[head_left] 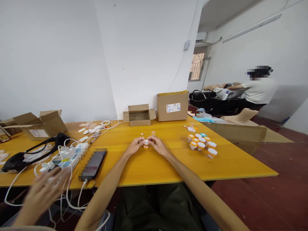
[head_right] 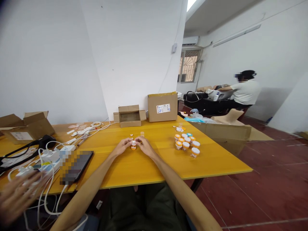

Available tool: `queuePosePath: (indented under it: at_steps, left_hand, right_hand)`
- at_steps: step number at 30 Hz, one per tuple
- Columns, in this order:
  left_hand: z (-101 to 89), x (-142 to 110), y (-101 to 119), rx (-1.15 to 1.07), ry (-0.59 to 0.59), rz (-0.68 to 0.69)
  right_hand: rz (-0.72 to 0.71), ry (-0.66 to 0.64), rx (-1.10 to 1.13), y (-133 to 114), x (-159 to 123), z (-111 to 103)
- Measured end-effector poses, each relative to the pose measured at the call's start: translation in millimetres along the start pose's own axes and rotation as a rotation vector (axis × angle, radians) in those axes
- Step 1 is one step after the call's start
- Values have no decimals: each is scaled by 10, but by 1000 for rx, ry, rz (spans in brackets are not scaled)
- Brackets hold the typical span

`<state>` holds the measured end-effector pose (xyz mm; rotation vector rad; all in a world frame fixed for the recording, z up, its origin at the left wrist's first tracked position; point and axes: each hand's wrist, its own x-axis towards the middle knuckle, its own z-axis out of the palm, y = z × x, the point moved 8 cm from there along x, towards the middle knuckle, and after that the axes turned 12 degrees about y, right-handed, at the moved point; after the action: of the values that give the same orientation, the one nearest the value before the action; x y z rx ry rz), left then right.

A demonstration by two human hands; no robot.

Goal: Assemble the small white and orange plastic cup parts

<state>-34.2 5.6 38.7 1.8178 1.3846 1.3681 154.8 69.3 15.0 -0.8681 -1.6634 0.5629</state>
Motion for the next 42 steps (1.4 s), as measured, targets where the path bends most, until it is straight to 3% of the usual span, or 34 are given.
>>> queuePosePath:
  at_steps: [2, 3, 5, 12, 26, 33, 42]
  left_hand:
    - [561, 333, 33, -71, -154, -23]
    - [730, 441, 38, -130, -203, -12]
    - [838, 556, -4, -216, -211, 19]
    - [752, 508, -193, -257, -233, 28]
    - [766, 484, -211, -180, -273, 26]
    - [840, 445, -228, -188, -310, 57]
    - [842, 461, -275, -173, -258, 64]
  right_hand:
    - [-5, 6, -3, 2, 3, -6]
    - [-6, 12, -5, 6, 5, -12]
    - [-5, 24, -3, 20, 10, -21]
    - [71, 7, 76, 108, 18, 2]
    - [235, -28, 252, 245, -5, 21]
    - [232, -25, 265, 210, -13, -4]
    - [175, -3, 169, 199, -10, 0]
